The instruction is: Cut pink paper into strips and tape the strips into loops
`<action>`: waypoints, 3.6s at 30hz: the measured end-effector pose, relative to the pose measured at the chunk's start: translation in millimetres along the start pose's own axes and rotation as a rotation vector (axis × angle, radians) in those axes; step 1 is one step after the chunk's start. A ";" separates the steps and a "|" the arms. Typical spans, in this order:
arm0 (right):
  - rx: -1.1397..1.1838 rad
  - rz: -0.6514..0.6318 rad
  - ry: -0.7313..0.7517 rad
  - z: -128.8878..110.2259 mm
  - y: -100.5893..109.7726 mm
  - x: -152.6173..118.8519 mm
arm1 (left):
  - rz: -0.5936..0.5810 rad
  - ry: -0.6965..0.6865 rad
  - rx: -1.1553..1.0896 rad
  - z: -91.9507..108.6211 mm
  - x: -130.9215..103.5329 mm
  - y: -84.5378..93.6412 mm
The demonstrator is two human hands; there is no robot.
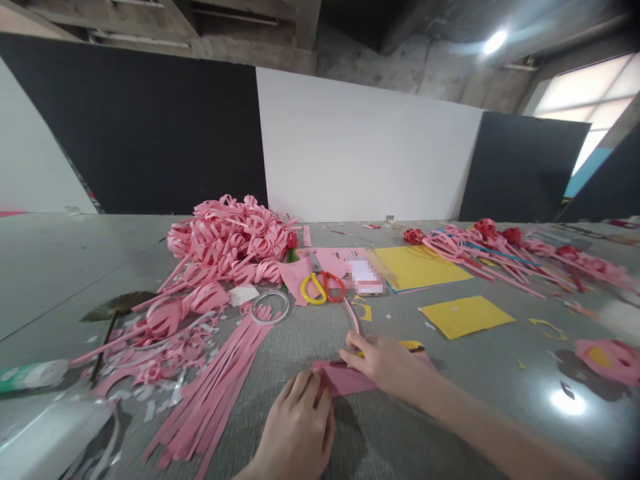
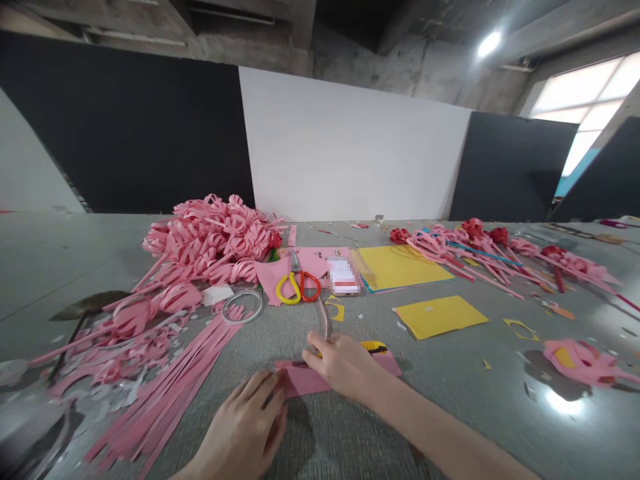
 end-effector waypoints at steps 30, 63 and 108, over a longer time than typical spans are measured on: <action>1.527 -0.446 -0.529 29.5 -9.0 -1.6 | -0.165 0.220 -0.273 -14.3 12.2 4.6; 2.088 -0.445 -0.516 26.0 -44.8 -3.5 | -0.398 0.238 -0.124 -37.7 48.9 -20.5; 2.015 -0.450 -0.516 24.2 -43.1 -4.8 | -0.421 0.088 -0.007 -7.7 21.6 4.5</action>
Point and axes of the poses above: each hand's wrist, its own x-axis towards the middle knuckle, its own y-axis out of the back of the hand, z = x × y, the point moved 4 cm from there along x, towards the middle knuckle, and after that the axes turned 10 degrees about -y, right-handed, at the moved point
